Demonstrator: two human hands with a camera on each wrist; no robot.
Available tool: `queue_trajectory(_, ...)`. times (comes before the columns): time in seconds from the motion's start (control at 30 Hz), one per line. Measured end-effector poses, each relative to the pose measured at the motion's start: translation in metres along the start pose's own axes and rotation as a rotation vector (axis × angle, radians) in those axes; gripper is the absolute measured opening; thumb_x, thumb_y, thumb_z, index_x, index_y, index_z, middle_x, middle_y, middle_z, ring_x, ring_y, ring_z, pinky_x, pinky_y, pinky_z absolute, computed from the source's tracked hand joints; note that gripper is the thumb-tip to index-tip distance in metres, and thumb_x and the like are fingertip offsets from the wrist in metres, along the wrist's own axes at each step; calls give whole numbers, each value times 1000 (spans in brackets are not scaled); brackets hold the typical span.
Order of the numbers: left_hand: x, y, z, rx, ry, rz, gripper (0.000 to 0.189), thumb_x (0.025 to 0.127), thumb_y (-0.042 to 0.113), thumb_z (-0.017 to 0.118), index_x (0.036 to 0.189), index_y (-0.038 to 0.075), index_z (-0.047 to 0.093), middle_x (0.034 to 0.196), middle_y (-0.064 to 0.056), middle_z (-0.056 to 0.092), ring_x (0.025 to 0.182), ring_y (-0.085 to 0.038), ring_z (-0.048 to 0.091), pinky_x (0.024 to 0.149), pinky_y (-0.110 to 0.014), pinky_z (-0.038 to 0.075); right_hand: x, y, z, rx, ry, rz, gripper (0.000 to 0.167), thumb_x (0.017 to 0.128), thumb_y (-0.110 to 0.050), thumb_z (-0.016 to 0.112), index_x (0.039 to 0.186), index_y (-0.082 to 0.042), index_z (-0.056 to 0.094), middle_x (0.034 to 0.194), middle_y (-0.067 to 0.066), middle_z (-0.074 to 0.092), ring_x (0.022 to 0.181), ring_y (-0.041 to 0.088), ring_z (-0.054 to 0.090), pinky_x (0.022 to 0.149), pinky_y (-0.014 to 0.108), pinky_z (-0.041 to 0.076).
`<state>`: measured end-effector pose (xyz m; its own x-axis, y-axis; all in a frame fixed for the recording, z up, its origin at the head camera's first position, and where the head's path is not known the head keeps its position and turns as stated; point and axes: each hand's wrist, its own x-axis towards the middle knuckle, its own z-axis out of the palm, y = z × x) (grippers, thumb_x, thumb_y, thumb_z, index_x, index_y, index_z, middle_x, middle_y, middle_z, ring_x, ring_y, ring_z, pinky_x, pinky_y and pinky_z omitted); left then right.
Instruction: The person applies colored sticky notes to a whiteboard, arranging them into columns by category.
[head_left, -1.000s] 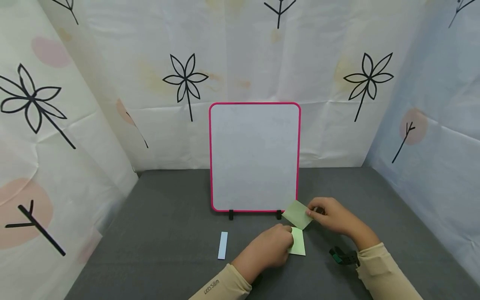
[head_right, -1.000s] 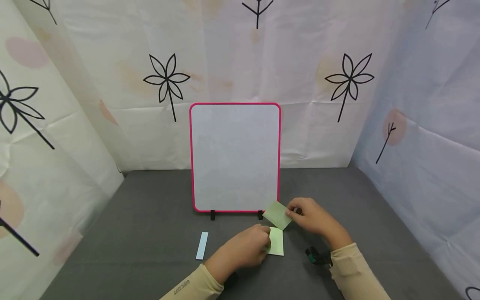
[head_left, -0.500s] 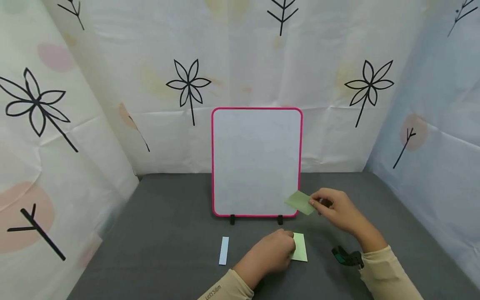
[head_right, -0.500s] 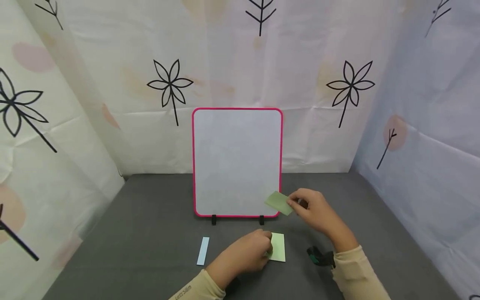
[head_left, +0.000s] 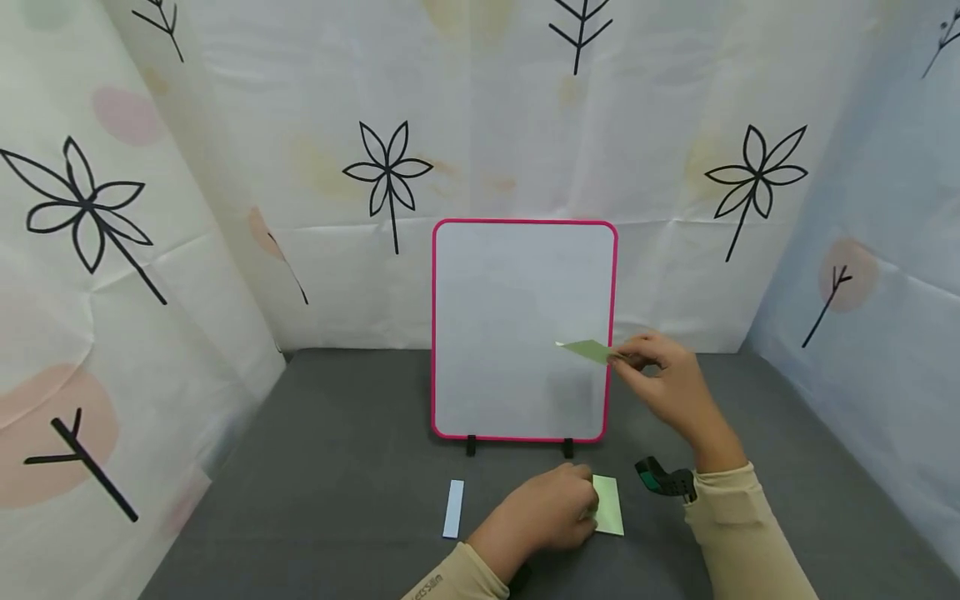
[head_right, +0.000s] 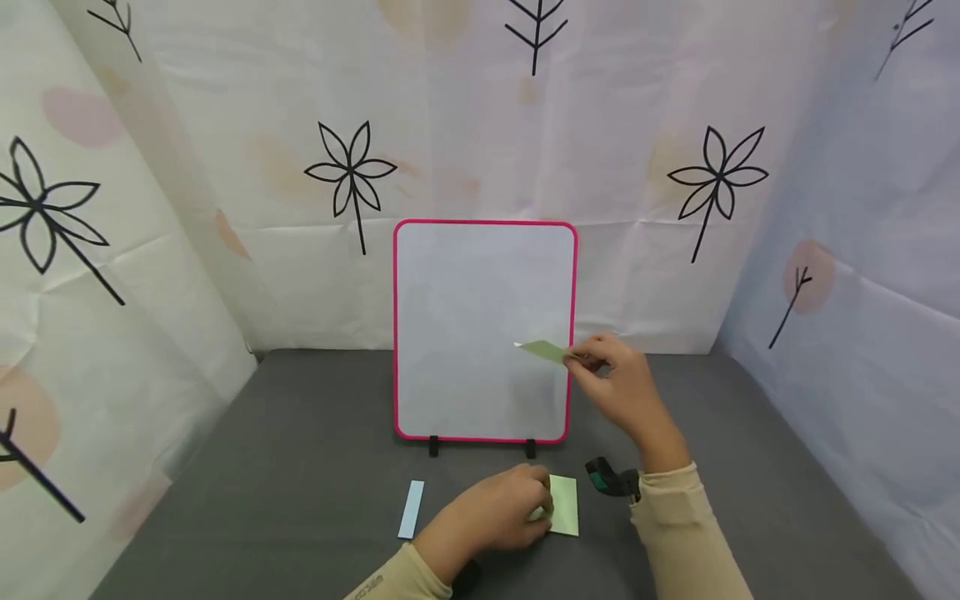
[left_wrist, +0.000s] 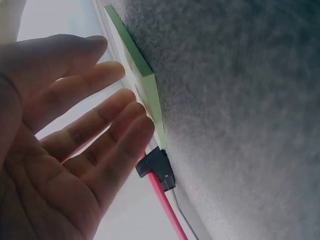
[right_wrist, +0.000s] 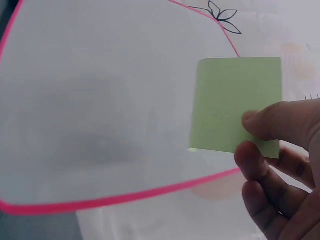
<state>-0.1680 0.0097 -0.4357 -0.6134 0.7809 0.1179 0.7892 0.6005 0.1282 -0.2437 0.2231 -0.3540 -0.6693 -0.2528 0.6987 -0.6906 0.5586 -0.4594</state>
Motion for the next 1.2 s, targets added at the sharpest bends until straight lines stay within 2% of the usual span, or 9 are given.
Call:
queue_trajectory(0.1,1,-4,-3,-23,-6,17,11,95,20,77,102,20,85,100,8,69,84,-3,57,76,-12,46,14,-2,7,47,100,-34,16,88,10,78,97,-2,82,94,7,73,81,-2,61,76,10,49)
queue_trajectory(0.2,-3,-6,-12,-29,-16,-12,11,97,21,76,103,20,85,102,8,69,86,-4,58,75,-12,47,27,-3,16,62,208,-62,15,87,10,79,96,-1,82,92,10,72,82,-2,59,78,10,49)
queue_trajectory(0.3,-9,-7,-23,-26,-27,-102,8,96,24,77,92,21,83,95,9,64,82,-4,53,68,-15,45,37,-3,23,69,298,-66,15,87,9,80,98,0,83,93,12,72,83,2,59,81,10,48)
queue_trajectory(0.4,-16,-10,-40,-41,-45,-193,20,95,25,77,76,20,75,86,10,57,78,-4,47,63,-17,43,46,-2,30,82,370,-71,14,87,9,79,98,1,84,93,15,72,82,10,61,82,10,48)
queue_trajectory(0.5,-21,-17,-55,-98,-48,-260,24,95,25,78,73,18,71,85,9,57,78,-5,49,62,-19,43,53,-1,34,79,406,-86,14,86,10,79,96,2,84,92,17,72,80,18,62,81,9,47)
queue_trajectory(0.63,-25,-25,-69,-157,-40,-305,12,95,26,80,93,15,80,100,6,67,90,-7,60,71,-21,51,56,6,35,60,405,-95,15,84,13,79,95,2,83,92,16,71,79,22,63,82,9,47)
queue_trajectory(0.77,-23,-27,-72,-189,-48,-305,25,97,27,79,117,14,81,117,2,72,105,-11,66,83,-25,57,56,11,33,50,371,-111,17,83,15,78,94,2,83,92,16,70,80,24,64,82,10,48)
queue_trajectory(1.03,-21,-22,-73,-233,-34,-300,26,97,25,78,120,14,80,119,3,71,107,-10,66,87,-25,57,54,12,29,9,292,-117,14,87,11,77,96,3,82,95,16,69,82,27,66,81,14,50)
queue_trajectory(1.2,-22,-22,-76,-253,-10,-315,28,98,26,77,123,13,78,125,4,70,114,-11,67,93,-28,58,52,12,26,-19,282,-106,14,87,10,78,97,1,83,97,14,69,81,27,66,79,14,50)
